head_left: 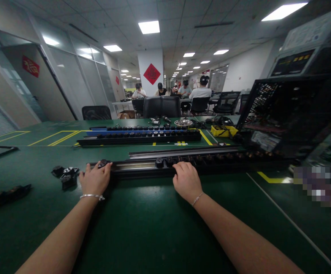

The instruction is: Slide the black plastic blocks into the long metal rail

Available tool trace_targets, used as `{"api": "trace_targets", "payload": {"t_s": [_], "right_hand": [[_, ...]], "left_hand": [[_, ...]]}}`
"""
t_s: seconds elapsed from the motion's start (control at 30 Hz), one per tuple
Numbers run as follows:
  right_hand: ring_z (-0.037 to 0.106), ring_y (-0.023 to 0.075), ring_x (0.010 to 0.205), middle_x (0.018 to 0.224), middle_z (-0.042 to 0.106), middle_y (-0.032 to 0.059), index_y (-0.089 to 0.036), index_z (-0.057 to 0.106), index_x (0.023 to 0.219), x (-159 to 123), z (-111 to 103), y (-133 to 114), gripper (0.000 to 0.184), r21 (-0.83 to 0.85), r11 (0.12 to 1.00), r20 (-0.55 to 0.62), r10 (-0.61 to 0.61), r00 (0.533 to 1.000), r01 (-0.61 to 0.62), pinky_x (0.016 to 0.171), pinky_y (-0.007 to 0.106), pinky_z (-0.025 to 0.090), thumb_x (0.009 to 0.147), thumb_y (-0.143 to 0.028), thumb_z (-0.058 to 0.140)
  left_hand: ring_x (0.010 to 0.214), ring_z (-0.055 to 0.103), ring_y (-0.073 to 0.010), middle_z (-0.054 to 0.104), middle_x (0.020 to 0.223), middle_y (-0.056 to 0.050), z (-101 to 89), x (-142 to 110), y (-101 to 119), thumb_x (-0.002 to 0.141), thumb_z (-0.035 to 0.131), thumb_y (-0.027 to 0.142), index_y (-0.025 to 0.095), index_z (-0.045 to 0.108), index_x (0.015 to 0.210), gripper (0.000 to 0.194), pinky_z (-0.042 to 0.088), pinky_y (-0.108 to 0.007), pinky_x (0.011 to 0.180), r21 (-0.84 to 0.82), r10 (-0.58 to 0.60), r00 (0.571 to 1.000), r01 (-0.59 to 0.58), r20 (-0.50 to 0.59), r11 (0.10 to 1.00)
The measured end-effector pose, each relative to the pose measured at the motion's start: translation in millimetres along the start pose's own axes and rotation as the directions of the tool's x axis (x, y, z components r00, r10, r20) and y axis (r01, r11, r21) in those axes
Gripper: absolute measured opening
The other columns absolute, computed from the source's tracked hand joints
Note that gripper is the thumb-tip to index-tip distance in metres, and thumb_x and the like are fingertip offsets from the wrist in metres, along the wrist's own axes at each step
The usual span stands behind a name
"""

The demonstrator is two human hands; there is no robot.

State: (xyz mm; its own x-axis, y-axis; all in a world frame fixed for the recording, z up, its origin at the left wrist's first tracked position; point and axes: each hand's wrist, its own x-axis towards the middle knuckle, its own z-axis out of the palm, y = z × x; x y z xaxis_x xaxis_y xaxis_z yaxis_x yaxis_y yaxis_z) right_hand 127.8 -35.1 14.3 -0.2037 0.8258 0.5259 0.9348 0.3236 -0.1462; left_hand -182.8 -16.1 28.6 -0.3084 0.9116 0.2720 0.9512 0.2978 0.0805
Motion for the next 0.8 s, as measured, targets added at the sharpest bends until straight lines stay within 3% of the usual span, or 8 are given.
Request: {"api": "trace_targets", "payload": {"t_s": [0.17, 0.63, 0.8], "right_hand": [[0.047, 0.0211, 0.102, 0.11, 0.06, 0.0091, -0.017, 0.06, 0.11, -0.3, 0.1, 0.7, 0.033, -0.007, 1.0, 0.001, 0.004, 1.0, -0.004, 0.092, 0.033, 0.035, 0.079, -0.017, 0.047], [0.047, 0.0218, 0.103, 0.109, 0.061, 0.0086, -0.016, 0.061, 0.11, -1.3, 0.0, 0.9, 0.034, 0.03, 1.0, -0.022, 0.005, 1.0, -0.005, 0.093, 0.034, 0.034, 0.079, -0.016, 0.046], [0.047, 0.0212, 0.103, 0.109, 0.061, 0.0085, -0.016, 0.06, 0.11, -1.2, 0.1, 1.1, 0.034, 0.023, 1.0, -0.015, 0.007, 1.0, -0.007, 0.093, 0.034, 0.033, 0.079, -0.016, 0.047]], "left_hand": [[0.131, 0.031, -0.036, 0.049, 0.136, -0.006, 2.4, 0.4, -2.9, 0.089, 0.01, 0.05, 0.031, 0.059, 0.122, 0.062, 0.027, -0.054, 0.102, 0.003, -0.045, 0.999, 0.045, -0.029, 0.999], [0.129, 0.03, -0.0398, 0.05, 0.134, -0.01, 4.8, 8.6, -25.4, 0.089, 0.006, 0.051, 0.021, 0.062, 0.12, 0.07, 0.03, -0.054, 0.1, -0.116, -0.19, 0.979, 0.18, -0.079, 0.977], [0.114, 0.045, -0.0387, 0.054, 0.129, -0.007, 6.1, 14.5, -35.9, 0.09, 0.012, 0.049, 0.018, 0.06, 0.121, 0.065, 0.04, -0.05, 0.091, -0.16, -0.193, 0.98, 0.185, -0.04, 0.97]]}}
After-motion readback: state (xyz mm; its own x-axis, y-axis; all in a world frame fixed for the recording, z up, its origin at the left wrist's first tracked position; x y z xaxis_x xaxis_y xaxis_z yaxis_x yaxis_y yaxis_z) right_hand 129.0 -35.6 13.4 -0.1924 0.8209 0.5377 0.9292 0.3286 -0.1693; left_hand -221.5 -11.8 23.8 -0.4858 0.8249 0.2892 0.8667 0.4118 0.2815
